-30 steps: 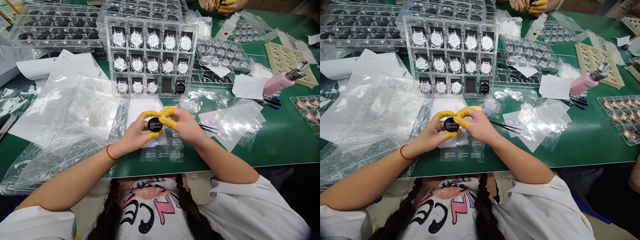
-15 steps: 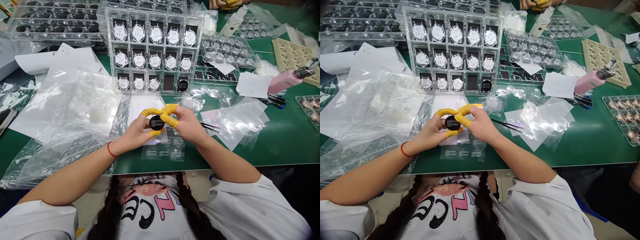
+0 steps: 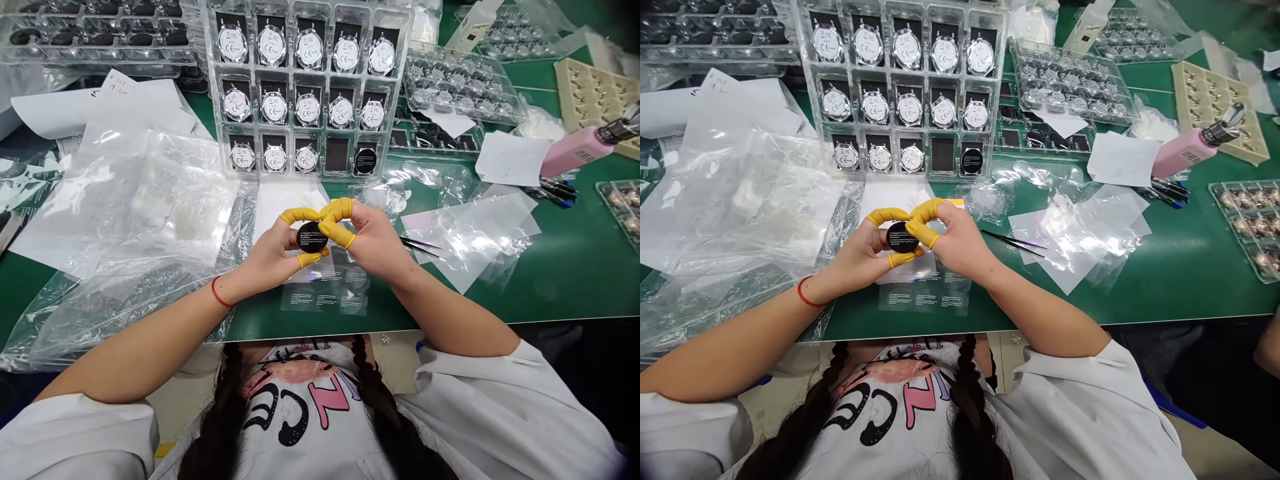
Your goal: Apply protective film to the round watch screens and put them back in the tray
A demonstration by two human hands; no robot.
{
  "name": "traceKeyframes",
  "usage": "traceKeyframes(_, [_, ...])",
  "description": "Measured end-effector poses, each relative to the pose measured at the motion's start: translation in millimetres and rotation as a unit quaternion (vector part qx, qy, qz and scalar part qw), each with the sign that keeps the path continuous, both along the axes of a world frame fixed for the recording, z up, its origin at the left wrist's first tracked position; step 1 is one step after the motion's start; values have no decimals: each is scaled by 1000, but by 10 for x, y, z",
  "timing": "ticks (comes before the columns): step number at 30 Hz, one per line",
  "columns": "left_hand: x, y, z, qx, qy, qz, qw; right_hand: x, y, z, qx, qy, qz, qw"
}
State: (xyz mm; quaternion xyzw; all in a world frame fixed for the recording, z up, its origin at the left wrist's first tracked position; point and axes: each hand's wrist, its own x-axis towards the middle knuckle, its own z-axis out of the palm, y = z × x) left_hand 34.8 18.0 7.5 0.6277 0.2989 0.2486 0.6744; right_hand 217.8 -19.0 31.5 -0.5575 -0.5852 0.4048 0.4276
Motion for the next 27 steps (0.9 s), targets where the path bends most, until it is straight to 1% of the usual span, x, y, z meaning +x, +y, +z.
traceKeyframes(5, [-4,9,-18,-9,-8,-3,1000,-3,-7,10,4,-11,-1,1000])
traceKeyframes(10, [-13,15,-44,3,-14,-5,1000,-1,-6,17,5,-15,-4,1000])
traceKeyframes(17, [-3,11,-27,-12,-14,-2,1000,-17,-19,8,19,-40,2,999])
traceKeyframes(19, [7,12,-21,-25,-11,8,1000,40,6,17,46,-82,6,996])
traceKeyframes(21, [17,16,-14,-40,-1,25,999,156,61,19,82,-166,-8,983])
traceKeyframes(22, [21,18,-9,-46,6,33,998,231,98,11,89,-221,-19,971])
traceKeyframes(24, [26,23,-1,-57,20,45,997,388,179,-32,59,-331,-26,942])
traceKeyframes(26, [27,27,3,-61,29,47,997,516,255,-102,-5,-412,-5,911])
traceKeyframes(27, [26,29,2,-62,30,45,997,560,287,-141,-32,-436,10,899])
